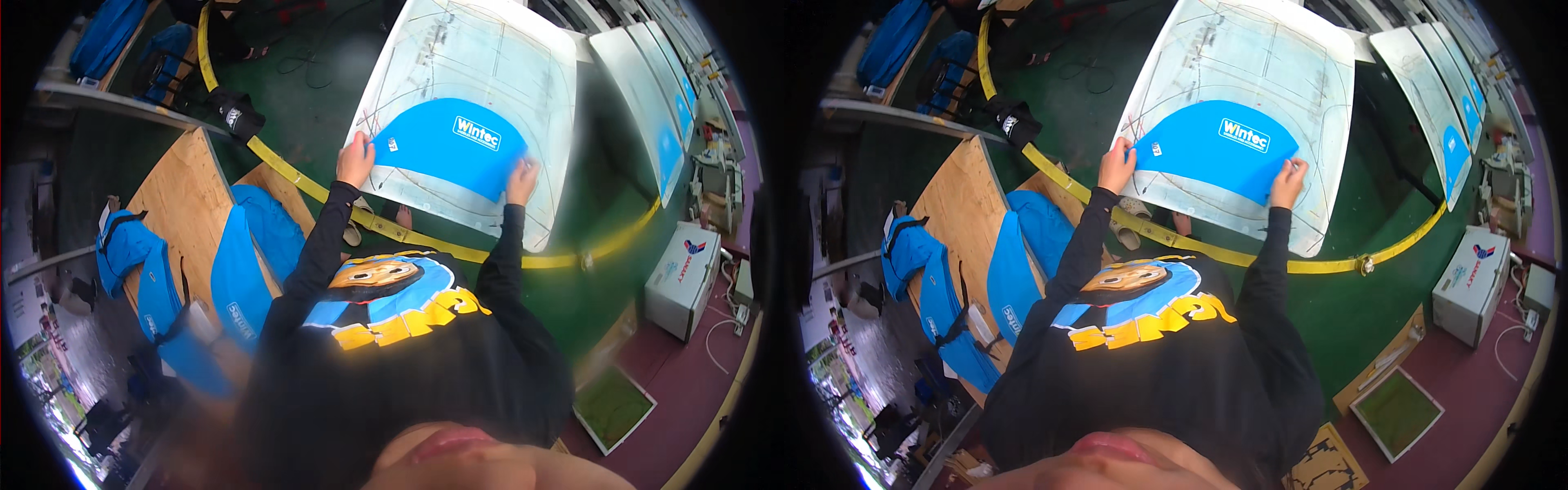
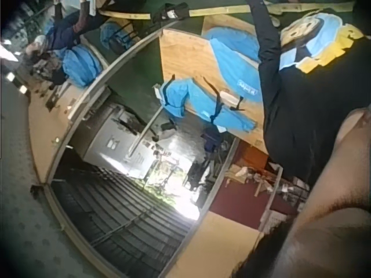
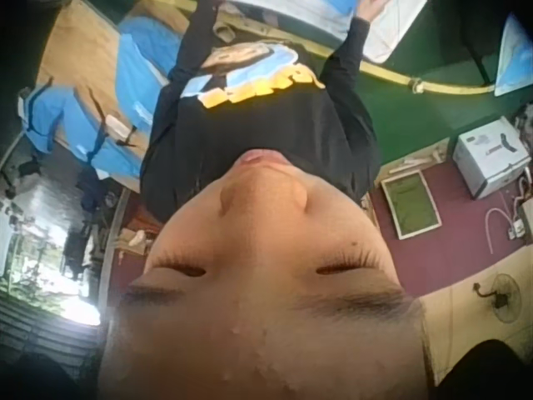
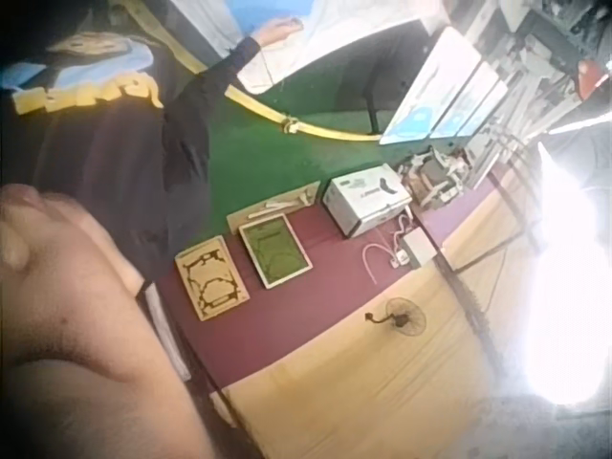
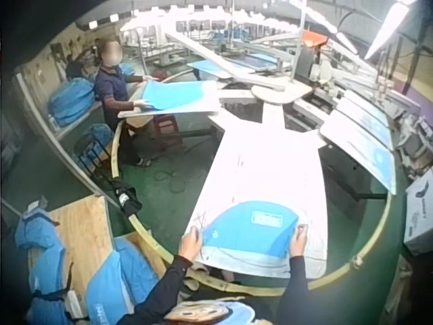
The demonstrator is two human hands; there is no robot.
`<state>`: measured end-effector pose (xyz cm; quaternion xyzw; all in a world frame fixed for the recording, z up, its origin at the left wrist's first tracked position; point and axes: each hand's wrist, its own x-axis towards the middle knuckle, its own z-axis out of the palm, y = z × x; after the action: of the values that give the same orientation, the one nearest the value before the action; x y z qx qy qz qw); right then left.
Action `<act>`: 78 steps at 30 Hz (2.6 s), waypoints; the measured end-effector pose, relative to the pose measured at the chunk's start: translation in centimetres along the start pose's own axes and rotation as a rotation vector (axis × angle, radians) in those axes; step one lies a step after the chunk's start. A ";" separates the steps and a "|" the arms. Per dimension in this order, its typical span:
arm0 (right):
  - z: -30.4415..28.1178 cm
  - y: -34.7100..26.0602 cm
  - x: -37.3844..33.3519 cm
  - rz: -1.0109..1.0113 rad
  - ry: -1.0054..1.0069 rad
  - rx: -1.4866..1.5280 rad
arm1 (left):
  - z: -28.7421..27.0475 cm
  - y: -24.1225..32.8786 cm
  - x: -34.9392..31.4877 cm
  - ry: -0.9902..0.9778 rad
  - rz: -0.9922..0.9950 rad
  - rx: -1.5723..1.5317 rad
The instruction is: Folding blue fabric components and attaching black strapping at a workstation.
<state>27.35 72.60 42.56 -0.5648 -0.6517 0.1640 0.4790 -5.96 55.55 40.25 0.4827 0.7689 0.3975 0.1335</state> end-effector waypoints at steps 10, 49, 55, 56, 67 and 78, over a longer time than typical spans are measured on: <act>6.9 -25.2 -4.0 -0.095 -0.916 0.815 | -8.6 7.4 -5.3 -0.077 -0.078 -1.151; 40.6 -41.4 -39.2 -1.271 -1.663 0.308 | -5.8 -6.6 -54.3 1.421 -1.340 0.092; 39.1 -42.1 -37.5 -1.379 -1.526 0.232 | -5.7 -6.9 -53.4 1.425 -1.388 0.260; 39.3 -42.1 -37.3 -1.379 -1.537 0.219 | -5.5 -6.9 -53.3 1.421 -1.403 0.301; 40.0 -46.4 -35.5 -1.689 -1.146 -0.112 | -9.7 -5.0 -52.3 1.330 -1.569 0.800; 32.1 -65.2 -60.1 -1.898 -1.300 0.757 | -40.8 -18.3 -49.5 1.500 -0.877 0.769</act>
<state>-42.19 9.31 49.72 0.5015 -0.8365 0.1809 0.1267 -16.93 -10.13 44.30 -0.2194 0.8449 0.2381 -0.4258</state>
